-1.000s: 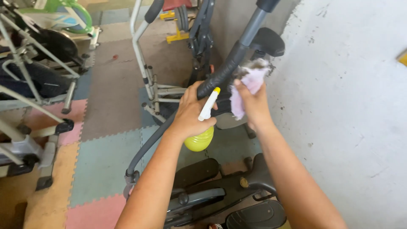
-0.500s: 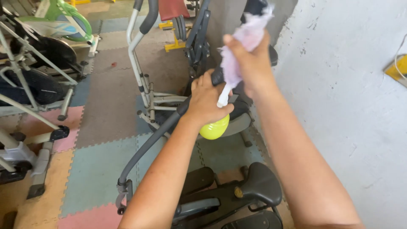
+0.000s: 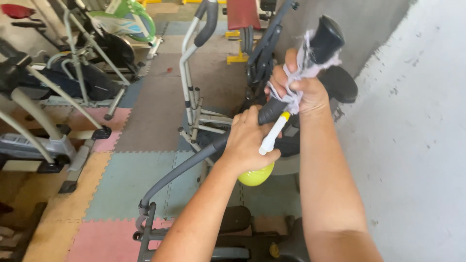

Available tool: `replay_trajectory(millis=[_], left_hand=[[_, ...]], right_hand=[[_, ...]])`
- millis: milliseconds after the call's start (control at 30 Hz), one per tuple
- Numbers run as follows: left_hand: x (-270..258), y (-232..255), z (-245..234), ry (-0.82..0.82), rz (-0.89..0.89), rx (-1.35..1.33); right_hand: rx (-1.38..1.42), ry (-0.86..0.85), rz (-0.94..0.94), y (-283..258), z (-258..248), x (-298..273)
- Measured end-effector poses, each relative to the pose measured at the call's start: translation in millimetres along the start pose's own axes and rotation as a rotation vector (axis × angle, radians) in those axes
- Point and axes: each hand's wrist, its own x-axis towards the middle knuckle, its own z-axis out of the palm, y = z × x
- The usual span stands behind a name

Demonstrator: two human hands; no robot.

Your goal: Cleaning and wiping down various gym equipment using a spray bottle and a rag.

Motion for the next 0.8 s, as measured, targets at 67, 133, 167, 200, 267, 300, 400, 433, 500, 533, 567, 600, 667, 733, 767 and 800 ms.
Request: replay_trajectory(millis=[67, 133, 167, 200, 267, 300, 400, 433, 500, 533, 567, 600, 667, 733, 767, 800], left_hand=[[0.7, -2.4, 0.9, 0.021, -0.005, 0.006], [2.4, -3.3, 2.1, 0.04, -0.005, 0.007], [3.6, -3.6, 2.4, 0.015, -0.033, 0.017], [2.6, -2.7, 2.9, -0.015, -0.064, 0.022], [4.7, -3.5, 3.4, 0.002, -0.056, 0.021], [4.3, -3.8, 3.8, 0.011, -0.041, 0.017], [3.1, -3.6, 3.8, 0.007, -0.035, 0.022], [3.5, -5.1, 4.2, 0.008, -0.036, 0.017], [2.7, -6.3, 6.5, 0.023, -0.017, 0.042], [3.0, -6.3, 6.4, 0.014, -0.007, 0.036], [3.2, -6.2, 6.1, 0.023, -0.002, 0.032], [3.2, -6.7, 6.4, 0.029, 0.005, 0.026], [1.8, -1.6, 1.3, 0.018, 0.001, 0.005], [-0.6, -0.2, 1.6, 0.005, -0.003, -0.02], [-2.5, -2.1, 3.9, 0.034, 0.014, -0.001], [-3.5, -4.0, 6.4, 0.064, 0.03, 0.019]], right_hand=[[0.099, -0.115, -0.01, 11.5, -11.8, 9.6], [0.195, -0.223, -0.022, 20.0, -21.2, 17.8], [0.265, -0.306, -0.034, 23.4, -24.7, 22.5], [0.338, -0.384, -0.044, 27.6, -26.9, 24.6], [0.366, -0.375, -0.049, 30.7, -26.3, 22.9], [0.389, -0.359, -0.06, 33.0, -25.3, 20.7], [0.376, -0.23, -0.085, 27.8, -13.1, 7.1], [0.375, -0.228, -0.08, 24.7, -7.9, 4.1], [0.228, -0.01, -0.092, 17.9, 3.7, -8.0], [0.223, 0.001, -0.101, 15.6, 9.2, -10.3], [0.14, 0.114, -0.098, 13.4, 14.8, -12.4], [0.057, 0.231, -0.099, 11.7, 20.3, -15.2], [-0.102, 0.433, -0.12, 13.6, 35.3, -17.5], [-0.261, 0.642, -0.136, 14.5, 57.0, -17.7], [-0.376, 0.756, -0.193, 15.5, 71.1, -15.6], [-0.491, 0.869, -0.25, 16.0, 84.4, -12.8]])
